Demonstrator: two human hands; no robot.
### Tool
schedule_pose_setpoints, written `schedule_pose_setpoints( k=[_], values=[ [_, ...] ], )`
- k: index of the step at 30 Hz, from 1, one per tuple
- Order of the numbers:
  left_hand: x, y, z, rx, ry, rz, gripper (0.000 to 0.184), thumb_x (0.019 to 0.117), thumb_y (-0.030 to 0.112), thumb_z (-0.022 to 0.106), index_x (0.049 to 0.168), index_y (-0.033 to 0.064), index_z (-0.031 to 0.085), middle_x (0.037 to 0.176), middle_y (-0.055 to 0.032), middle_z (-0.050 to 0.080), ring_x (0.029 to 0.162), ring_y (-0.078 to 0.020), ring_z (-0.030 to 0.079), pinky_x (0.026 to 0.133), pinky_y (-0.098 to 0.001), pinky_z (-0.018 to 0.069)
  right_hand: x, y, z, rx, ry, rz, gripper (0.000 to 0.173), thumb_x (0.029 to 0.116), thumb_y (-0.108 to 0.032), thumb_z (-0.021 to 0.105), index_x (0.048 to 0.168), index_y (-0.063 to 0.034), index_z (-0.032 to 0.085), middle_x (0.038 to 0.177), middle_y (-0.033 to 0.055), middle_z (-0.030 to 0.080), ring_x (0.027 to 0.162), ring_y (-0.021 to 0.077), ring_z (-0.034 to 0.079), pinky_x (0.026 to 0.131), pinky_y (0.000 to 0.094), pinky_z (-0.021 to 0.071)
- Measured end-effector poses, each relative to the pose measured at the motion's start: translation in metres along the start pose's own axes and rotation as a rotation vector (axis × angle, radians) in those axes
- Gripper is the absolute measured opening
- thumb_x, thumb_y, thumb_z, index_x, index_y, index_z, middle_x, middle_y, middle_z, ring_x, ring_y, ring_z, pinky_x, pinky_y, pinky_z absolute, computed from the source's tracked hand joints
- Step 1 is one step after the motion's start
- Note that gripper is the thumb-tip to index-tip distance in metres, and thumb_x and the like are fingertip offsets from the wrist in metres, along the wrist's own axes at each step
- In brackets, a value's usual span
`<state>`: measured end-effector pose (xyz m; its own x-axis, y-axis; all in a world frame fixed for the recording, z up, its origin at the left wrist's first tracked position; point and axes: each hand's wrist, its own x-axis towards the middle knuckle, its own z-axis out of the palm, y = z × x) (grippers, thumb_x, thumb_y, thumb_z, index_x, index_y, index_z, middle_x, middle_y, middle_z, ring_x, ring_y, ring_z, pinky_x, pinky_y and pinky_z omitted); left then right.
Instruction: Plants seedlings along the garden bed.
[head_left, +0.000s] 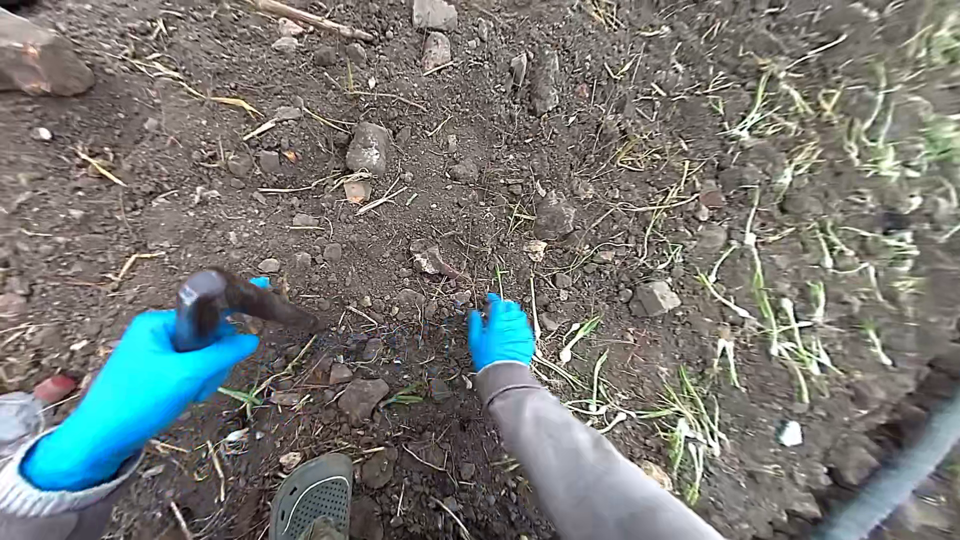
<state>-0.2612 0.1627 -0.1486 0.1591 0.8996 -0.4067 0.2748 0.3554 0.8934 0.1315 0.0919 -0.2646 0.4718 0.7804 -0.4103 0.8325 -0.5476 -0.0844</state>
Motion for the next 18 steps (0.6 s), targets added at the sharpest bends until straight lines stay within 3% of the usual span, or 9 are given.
schedule_pose_setpoints(
  k=[2,4,6,8,10,12,14,16,18],
  values=[
    [0.0,0.011,-0.006,-0.119,-0.009,0.09,0.044,0.0824,0.005,0.066,0.125,0.0152,0.068,0.055,0.0029,0.057,0.038,-0.0049,0.045,0.036,-0.0193,0.0406,0.027,0.024,-0.009,-0.011,-0.047,0.214,0.047,0.1028,-0.034,0.061,0.143,-0.01,0.056,0.131,0.0262,0.065,0.119,0.0471,0.064,0.094,0.0689,0.051],
    [0.003,0.02,-0.005,-0.105,-0.022,0.172,0.05,0.0824,0.007,0.066,0.132,0.0168,0.065,0.058,0.0037,0.058,0.039,-0.0049,0.046,0.037,-0.0195,0.0422,0.037,0.024,-0.018,-0.107,-0.131,0.185,0.036,0.1063,-0.03,0.055,0.137,-0.0125,0.061,0.122,0.0244,0.07,0.112,0.0478,0.068,0.089,0.0714,0.0509],
    [0.009,0.021,0.003,0.116,-0.04,0.154,0.045,0.0802,0.013,0.069,0.125,0.0166,0.07,0.064,0.0039,0.063,0.042,-0.0063,0.049,0.039,-0.023,0.0432,0.028,0.016,-0.022,-0.201,-0.173,0.129,0.032,0.1092,-0.027,0.045,0.132,-0.0145,0.064,0.119,0.0218,0.072,0.109,0.0462,0.069,0.086,0.0694,0.0526],
    [0.024,0.008,0.012,0.303,-0.108,0.008,0.009,0.084,0.013,0.073,0.092,0.0169,0.073,0.059,0.0016,0.059,0.043,-0.0106,0.048,0.041,-0.0303,0.0408,0.022,0.009,-0.02,-0.203,-0.173,0.148,0.034,0.1102,-0.03,0.041,0.134,-0.0161,0.061,0.112,0.0223,0.073,0.105,0.0462,0.071,0.083,0.0669,0.0539],
    [0.037,-0.008,0.016,0.282,-0.174,-0.102,0.021,0.0901,0.014,0.072,0.072,0.013,0.062,0.052,-0.0023,0.05,0.041,-0.0133,0.044,0.041,-0.0301,0.0363,0.02,0.008,-0.016,-0.174,-0.168,0.163,0.04,0.1097,-0.035,0.042,0.143,-0.0184,0.054,0.112,0.0223,0.073,0.104,0.0455,0.071,0.083,0.0652,0.0546],
    [0.038,-0.015,0.013,0.199,-0.215,-0.096,0.023,0.0899,0.023,0.074,0.072,0.0135,0.064,0.051,-0.0016,0.05,0.041,-0.012,0.044,0.041,-0.0274,0.0374,0.023,0.012,-0.009,-0.135,-0.203,0.17,0.047,0.1076,-0.038,0.05,0.151,-0.0202,0.049,0.117,0.0226,0.073,0.108,0.0459,0.07,0.088,0.0665,0.0536],
    [0.031,-0.024,0.015,0.083,-0.21,-0.046,0.034,0.0866,0.045,0.072,0.071,0.0168,0.063,0.049,0.001,0.049,0.04,-0.0092,0.044,0.041,-0.0247,0.0379,0.027,0.015,-0.002,-0.126,-0.21,0.155,0.04,0.107,-0.033,0.051,0.144,-0.0199,0.056,0.116,0.0222,0.073,0.107,0.0465,0.07,0.087,0.0673,0.0534],
    [0.021,-0.037,0.022,-0.046,-0.195,0.04,0.058,0.0837,0.077,0.062,0.071,0.0201,0.059,0.05,0.0046,0.046,0.039,-0.0062,0.043,0.04,-0.0219,0.0383,0.029,0.014,0.005,-0.159,-0.211,0.14,0.034,0.1078,-0.032,0.049,0.138,-0.0221,0.061,0.115,0.0197,0.074,0.106,0.045,0.07,0.086,0.0663,0.0535],
    [0.014,-0.045,0.025,-0.12,-0.183,0.106,0.068,0.0834,0.087,0.047,0.073,0.0202,0.057,0.051,0.0059,0.046,0.039,-0.0055,0.042,0.039,-0.0207,0.0384,0.022,0.01,0.008,-0.183,-0.232,0.139,0.035,0.1093,-0.033,0.044,0.139,-0.023,0.059,0.114,0.0188,0.074,0.107,0.0433,0.071,0.087,0.0642,0.0543]
  ],
)
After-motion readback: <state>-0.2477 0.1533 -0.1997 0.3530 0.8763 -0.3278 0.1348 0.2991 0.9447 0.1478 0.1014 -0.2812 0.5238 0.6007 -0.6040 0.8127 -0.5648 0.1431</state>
